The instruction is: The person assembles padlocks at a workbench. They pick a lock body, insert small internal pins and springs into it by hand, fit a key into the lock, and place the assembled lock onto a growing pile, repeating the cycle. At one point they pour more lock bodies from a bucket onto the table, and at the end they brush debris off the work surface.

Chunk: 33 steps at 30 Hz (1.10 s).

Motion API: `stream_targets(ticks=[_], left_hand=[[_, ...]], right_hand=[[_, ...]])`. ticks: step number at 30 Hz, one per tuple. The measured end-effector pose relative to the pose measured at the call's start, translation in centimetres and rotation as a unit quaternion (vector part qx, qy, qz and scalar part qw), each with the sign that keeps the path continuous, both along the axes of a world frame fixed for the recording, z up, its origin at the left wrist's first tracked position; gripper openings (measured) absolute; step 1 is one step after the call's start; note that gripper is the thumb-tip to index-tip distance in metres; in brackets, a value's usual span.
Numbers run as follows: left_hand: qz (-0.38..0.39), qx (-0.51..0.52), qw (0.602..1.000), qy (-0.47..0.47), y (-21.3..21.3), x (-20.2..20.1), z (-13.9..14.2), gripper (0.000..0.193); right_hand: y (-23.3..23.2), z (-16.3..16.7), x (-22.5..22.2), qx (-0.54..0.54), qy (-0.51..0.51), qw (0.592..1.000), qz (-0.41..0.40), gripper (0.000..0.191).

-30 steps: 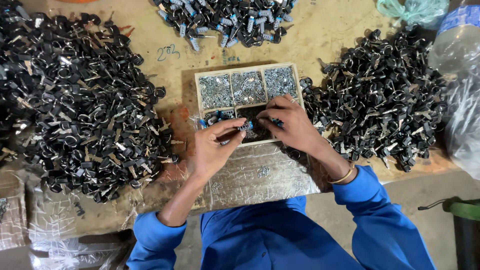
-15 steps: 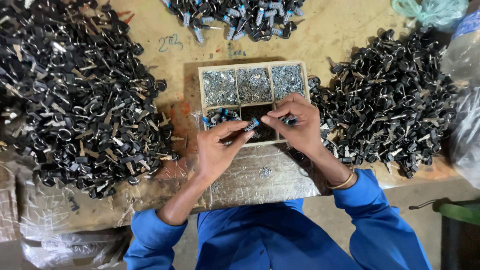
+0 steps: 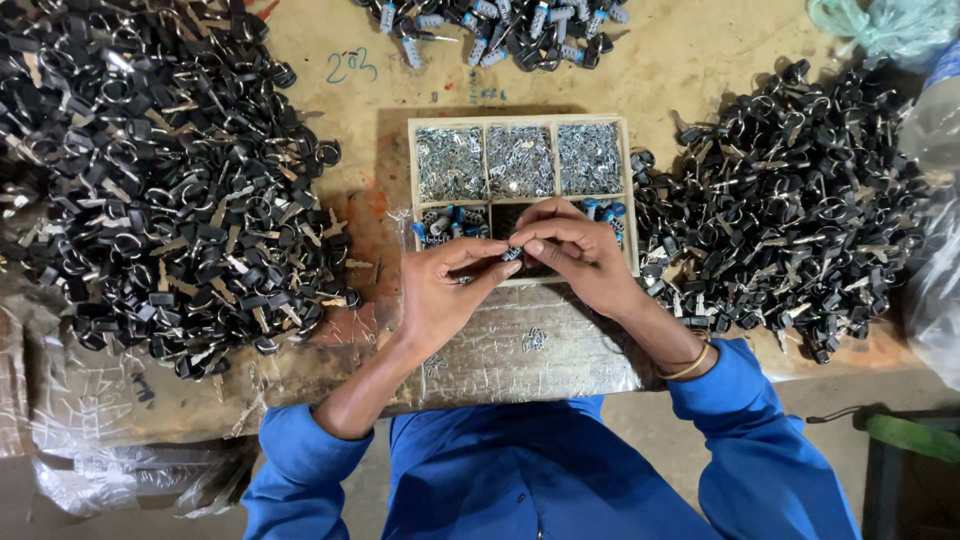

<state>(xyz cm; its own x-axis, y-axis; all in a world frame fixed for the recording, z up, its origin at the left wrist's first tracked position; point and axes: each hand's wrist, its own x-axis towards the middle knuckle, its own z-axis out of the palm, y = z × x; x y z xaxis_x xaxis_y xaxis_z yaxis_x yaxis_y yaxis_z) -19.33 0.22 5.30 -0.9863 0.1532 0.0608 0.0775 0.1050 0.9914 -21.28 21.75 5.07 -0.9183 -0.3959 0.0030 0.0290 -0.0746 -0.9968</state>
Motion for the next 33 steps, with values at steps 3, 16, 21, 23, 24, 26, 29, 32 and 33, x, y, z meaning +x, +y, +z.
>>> stream_targets(ticks=[3,16,21,23,24,26,29,32,33], left_hand=[[-0.001,0.018,1.000,-0.003,0.0,0.1,-0.1,0.022],[-0.004,0.005,1.000,-0.010,-0.1,0.1,0.0,0.022],[-0.003,0.022,1.000,0.003,0.0,0.2,-0.2,0.021],[-0.002,0.019,1.000,-0.002,0.1,0.2,-0.3,0.021],[-0.002,0.018,1.000,-0.005,0.1,0.3,-0.4,0.022],[-0.001,0.014,1.000,-0.006,0.1,0.3,-0.5,0.021],[-0.003,0.020,1.000,-0.013,0.0,0.3,-0.5,0.020],[-0.003,0.013,1.000,-0.012,0.0,0.3,-0.4,0.021],[-0.002,0.008,1.000,-0.009,-0.1,0.3,-0.4,0.021]], right_hand=[[-0.3,0.6,0.1,0.100,0.116,0.988,-0.011,0.019],[0.5,0.6,0.1,0.153,0.113,0.981,-0.051,0.014],[0.3,-0.3,0.5,0.015,0.041,0.999,0.012,0.017],[0.1,-0.4,0.5,0.008,0.028,0.999,0.015,0.018],[0.0,-0.4,0.5,0.018,0.039,0.999,0.012,0.018],[-0.2,-0.3,0.5,0.037,0.062,0.997,0.007,0.016],[-0.4,0.5,0.5,0.129,0.094,0.987,-0.015,0.017],[0.2,1.8,0.4,0.158,0.251,0.955,-0.015,0.021],[0.2,2.1,0.1,0.193,0.252,0.948,-0.034,0.023]])
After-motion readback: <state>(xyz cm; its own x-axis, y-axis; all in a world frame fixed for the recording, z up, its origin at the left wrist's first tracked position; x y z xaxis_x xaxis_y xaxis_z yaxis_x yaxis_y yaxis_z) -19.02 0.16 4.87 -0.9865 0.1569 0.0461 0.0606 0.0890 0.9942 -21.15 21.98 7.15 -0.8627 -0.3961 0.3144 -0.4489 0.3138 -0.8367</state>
